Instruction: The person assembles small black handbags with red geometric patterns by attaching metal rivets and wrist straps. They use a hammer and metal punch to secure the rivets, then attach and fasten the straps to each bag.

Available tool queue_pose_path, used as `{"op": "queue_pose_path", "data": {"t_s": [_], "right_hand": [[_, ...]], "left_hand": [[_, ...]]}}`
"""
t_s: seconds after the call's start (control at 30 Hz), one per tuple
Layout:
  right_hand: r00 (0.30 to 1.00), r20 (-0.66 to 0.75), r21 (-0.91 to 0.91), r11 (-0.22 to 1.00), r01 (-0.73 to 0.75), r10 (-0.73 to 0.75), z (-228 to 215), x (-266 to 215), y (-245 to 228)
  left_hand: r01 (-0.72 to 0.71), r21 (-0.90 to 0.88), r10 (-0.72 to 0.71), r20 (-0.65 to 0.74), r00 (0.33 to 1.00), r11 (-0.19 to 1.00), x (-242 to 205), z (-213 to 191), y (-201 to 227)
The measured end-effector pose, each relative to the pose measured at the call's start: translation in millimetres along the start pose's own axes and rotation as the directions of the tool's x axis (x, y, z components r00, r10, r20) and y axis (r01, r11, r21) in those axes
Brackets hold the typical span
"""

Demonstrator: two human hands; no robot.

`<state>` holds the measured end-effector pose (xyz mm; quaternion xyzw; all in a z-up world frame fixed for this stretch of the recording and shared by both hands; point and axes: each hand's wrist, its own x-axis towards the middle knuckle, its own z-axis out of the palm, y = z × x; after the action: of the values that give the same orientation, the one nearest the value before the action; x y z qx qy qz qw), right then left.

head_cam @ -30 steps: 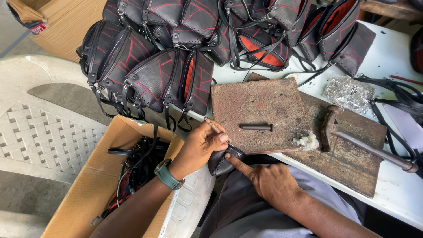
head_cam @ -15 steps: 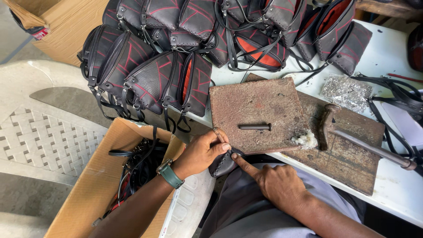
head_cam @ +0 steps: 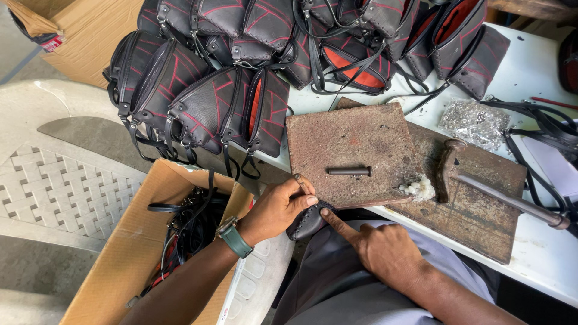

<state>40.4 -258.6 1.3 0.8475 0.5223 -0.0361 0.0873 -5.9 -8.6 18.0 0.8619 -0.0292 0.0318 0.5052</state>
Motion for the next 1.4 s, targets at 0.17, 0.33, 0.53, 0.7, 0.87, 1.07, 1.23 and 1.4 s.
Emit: {"op": "queue_pose_path", "data": {"t_s": [0.17, 0.33, 0.53, 0.7, 0.87, 1.07, 1.23, 1.4], "right_hand": [[1.000, -0.010, 0.023, 1.000, 0.001, -0.001, 2, -2, 1], [0.999, 0.050, 0.197, 0.980, -0.013, 0.003, 15, -6, 14], [0.648, -0.373, 0.292, 0.747, -0.597, 0.664, 39, -79, 137], [0.615, -0.280, 0.180, 0.670, -0.720, 0.737, 100, -108, 179], [0.587, -0.343, 0.458, 0.676, -0.578, 0.734, 83, -113, 182], [0.469, -0.475, 0.810, 0.578, -0.097, 0.745, -13, -94, 155], [0.548, -0.551, 0.604, 0.754, -0.259, 0.629, -69, -49, 95], [0.880, -0.182, -0.138, 0.874, -0.465, 0.439, -104, -40, 75]], "left_hand": [[-0.031, -0.016, 0.031, -0.017, 0.999, 0.999, 1, 2, 2], [-0.061, 0.048, 0.061, 0.002, 0.998, 0.997, -3, 3, 6], [-0.191, 0.067, 0.190, 0.012, 0.982, 0.979, -5, 7, 5], [-0.178, 0.185, 0.180, 0.004, 0.984, 0.966, -4, 14, 7], [-0.268, 0.235, 0.271, 0.018, 0.962, 0.934, -7, 16, 6], [-0.329, 0.254, 0.325, 0.059, 0.944, 0.909, -10, 18, -2], [-0.349, 0.277, 0.343, 0.072, 0.937, 0.895, -9, 16, 0], [-0.370, 0.261, 0.369, 0.054, 0.928, 0.892, -10, 18, 0]]}}
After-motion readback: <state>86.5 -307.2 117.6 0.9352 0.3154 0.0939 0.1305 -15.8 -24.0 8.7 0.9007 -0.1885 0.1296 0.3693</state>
